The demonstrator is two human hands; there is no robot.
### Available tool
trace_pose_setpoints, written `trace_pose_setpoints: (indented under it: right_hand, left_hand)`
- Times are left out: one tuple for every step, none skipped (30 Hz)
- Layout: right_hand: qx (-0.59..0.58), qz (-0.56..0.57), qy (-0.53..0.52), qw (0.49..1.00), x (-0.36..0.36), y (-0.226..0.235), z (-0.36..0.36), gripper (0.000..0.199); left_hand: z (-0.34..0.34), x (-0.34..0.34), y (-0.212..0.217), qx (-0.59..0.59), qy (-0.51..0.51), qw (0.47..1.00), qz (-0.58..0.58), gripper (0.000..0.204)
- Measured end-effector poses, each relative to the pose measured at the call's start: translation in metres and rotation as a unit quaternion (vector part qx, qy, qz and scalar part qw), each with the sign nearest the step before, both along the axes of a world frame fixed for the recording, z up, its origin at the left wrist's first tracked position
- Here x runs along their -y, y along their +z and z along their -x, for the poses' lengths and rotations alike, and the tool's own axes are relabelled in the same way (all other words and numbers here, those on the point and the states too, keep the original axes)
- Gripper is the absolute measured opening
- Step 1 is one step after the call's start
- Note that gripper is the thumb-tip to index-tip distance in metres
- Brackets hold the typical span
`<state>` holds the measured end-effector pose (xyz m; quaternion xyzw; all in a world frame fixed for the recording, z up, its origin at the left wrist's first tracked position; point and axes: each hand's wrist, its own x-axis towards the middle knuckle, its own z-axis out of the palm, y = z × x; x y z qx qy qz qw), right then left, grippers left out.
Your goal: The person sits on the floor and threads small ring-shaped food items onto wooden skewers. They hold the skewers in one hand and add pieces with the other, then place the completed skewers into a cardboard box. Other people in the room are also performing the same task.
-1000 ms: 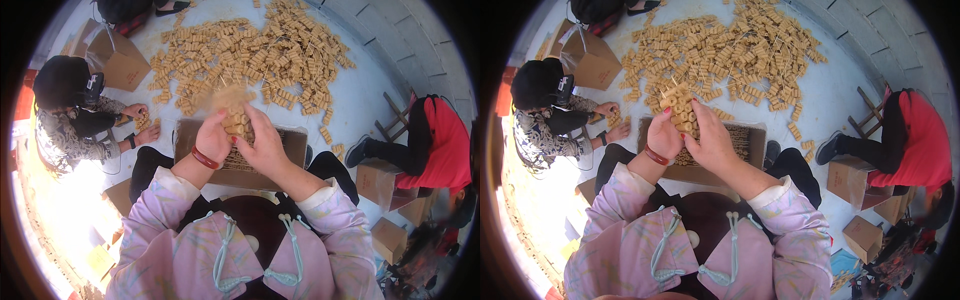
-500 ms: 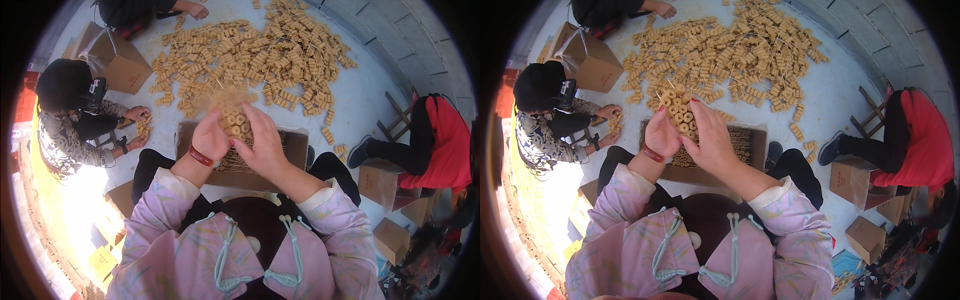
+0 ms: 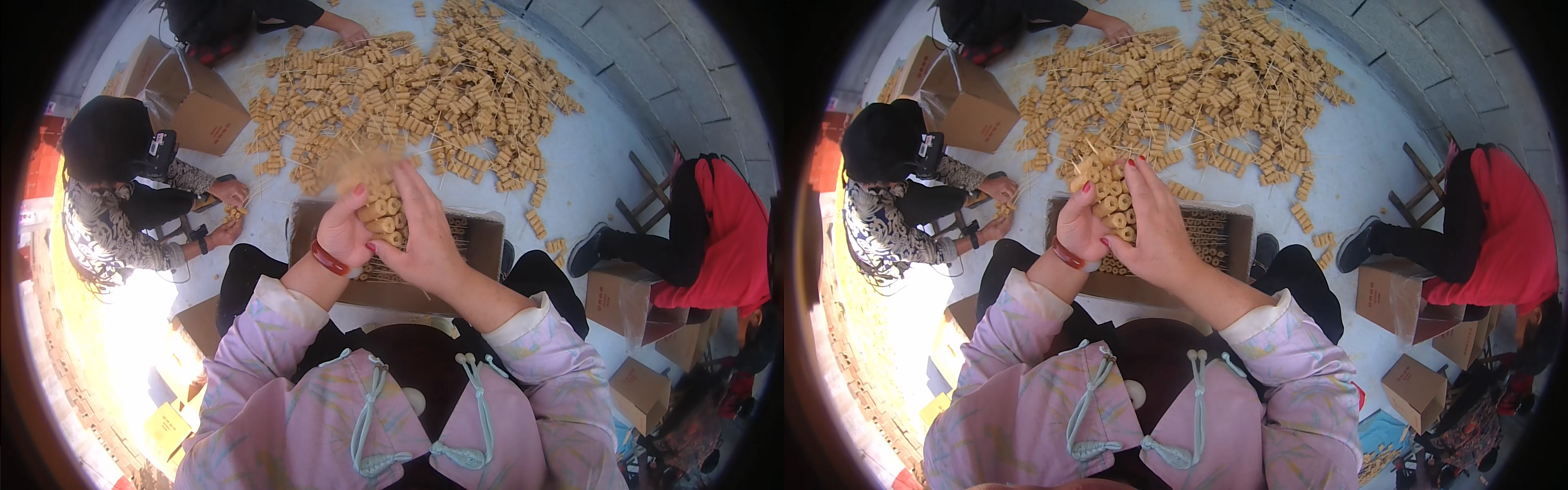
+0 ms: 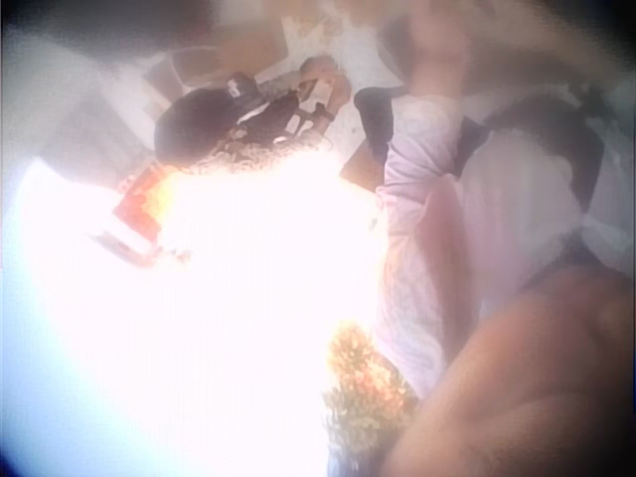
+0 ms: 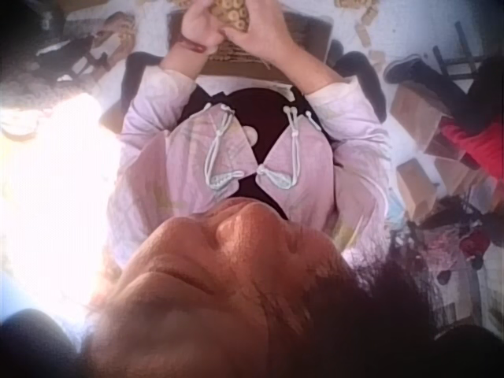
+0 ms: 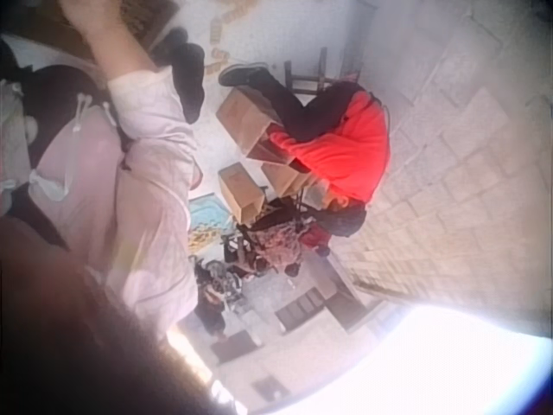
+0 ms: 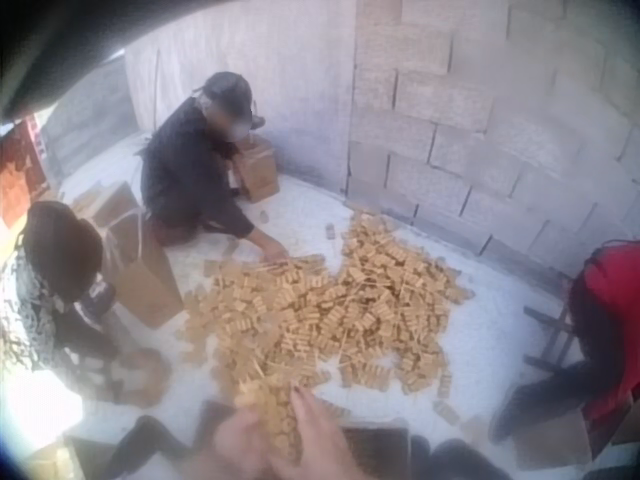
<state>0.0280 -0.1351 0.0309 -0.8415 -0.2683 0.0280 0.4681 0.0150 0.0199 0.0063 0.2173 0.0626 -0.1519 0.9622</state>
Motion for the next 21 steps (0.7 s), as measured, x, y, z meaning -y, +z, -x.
trace_pose_setpoints:
  right_hand:
    - [0.0,0.003,-0.001,1.0,-0.001,-0.001,0.001,0.093]
    - [0.001,0.006,-0.002,1.0,-0.001,-0.001,0.002,0.093]
    - [0.013,0.02,-0.001,1.0,-0.001,-0.001,0.003,0.093]
    - [0.026,0.034,0.0,0.999,-0.001,-0.001,0.004,0.093]
    - [0.037,0.045,-0.001,0.998,0.0,0.0,0.005,0.092]
    - [0.045,0.04,0.0,0.998,0.0,0.002,0.005,0.092]
    - [0.051,0.034,-0.003,0.998,0.0,0.004,0.006,0.091]
    - [0.051,0.026,-0.002,0.998,0.001,0.006,0.005,0.091]
    - [0.075,0.029,0.004,0.997,0.002,0.007,0.004,0.091]
    - [0.093,0.031,0.012,0.995,0.004,0.009,0.002,0.092]
    - [0.111,0.033,0.021,0.993,0.006,0.011,0.001,0.092]
    - [0.114,0.031,0.029,0.993,0.006,0.012,0.0,0.091]
    - [0.118,0.029,0.036,0.992,0.006,0.013,0.0,0.09]
    - [0.122,0.027,0.043,0.991,0.006,0.014,0.0,0.09]
    - [0.118,0.019,0.041,0.992,0.006,0.014,-0.001,0.089]
    - [0.113,0.011,0.041,0.993,0.005,0.014,0.0,0.089]
    - [0.109,0.006,0.039,0.993,0.005,0.013,-0.001,0.089]
    - [0.115,0.008,0.04,0.993,0.004,0.013,-0.001,0.089]
    - [0.118,0.012,0.041,0.992,0.004,0.013,-0.001,0.088]
    - [0.12,0.016,0.043,0.992,0.003,0.012,-0.001,0.088]
    - [0.119,0.021,0.045,0.992,0.003,0.012,-0.002,0.088]
  left_hand:
    - [0.001,0.0,-0.001,-0.006,-0.002,1.0,-0.003,0.053]
    - [0.001,0.001,-0.001,-0.011,-0.005,1.0,-0.006,0.055]
    - [0.001,0.001,-0.001,-0.017,-0.007,1.0,-0.009,0.056]
    - [0.002,0.001,-0.002,-0.014,-0.007,1.0,-0.015,0.057]
    - [0.002,0.002,-0.002,-0.01,-0.007,1.0,-0.02,0.057]
    - [0.002,0.002,-0.002,-0.009,-0.006,0.999,-0.03,0.057]
    - [0.002,0.002,-0.002,-0.003,-0.011,1.0,-0.007,0.055]
    - [0.002,0.001,-0.002,0.0,-0.014,1.0,0.011,0.053]
    - [0.003,0.001,-0.002,0.003,-0.014,1.0,0.021,0.052]
    - [0.004,0.001,-0.002,0.001,-0.025,0.999,0.035,0.051]
    - [0.005,0.002,-0.002,-0.001,-0.033,0.999,0.042,0.051]
    - [0.005,0.002,-0.002,-0.002,-0.042,0.998,0.049,0.051]
    - [0.006,0.002,-0.003,-0.004,-0.045,0.998,0.051,0.051]
    - [0.007,0.003,-0.003,-0.006,-0.047,0.997,0.053,0.05]
    - [0.008,0.003,-0.004,-0.007,-0.053,0.998,0.046,0.05]
    - [0.01,0.003,-0.004,-0.014,-0.048,0.998,0.046,0.05]
    - [0.009,0.004,-0.005,-0.012,-0.046,0.998,0.037,0.05]
    - [0.01,0.004,-0.005,-0.014,-0.045,0.998,0.029,0.05]
    - [0.01,0.004,-0.005,-0.015,-0.043,0.998,0.033,0.05]
    - [0.011,0.005,-0.005,-0.016,-0.039,0.998,0.037,0.05]
    - [0.011,0.005,-0.004,-0.017,-0.036,0.998,0.04,0.05]
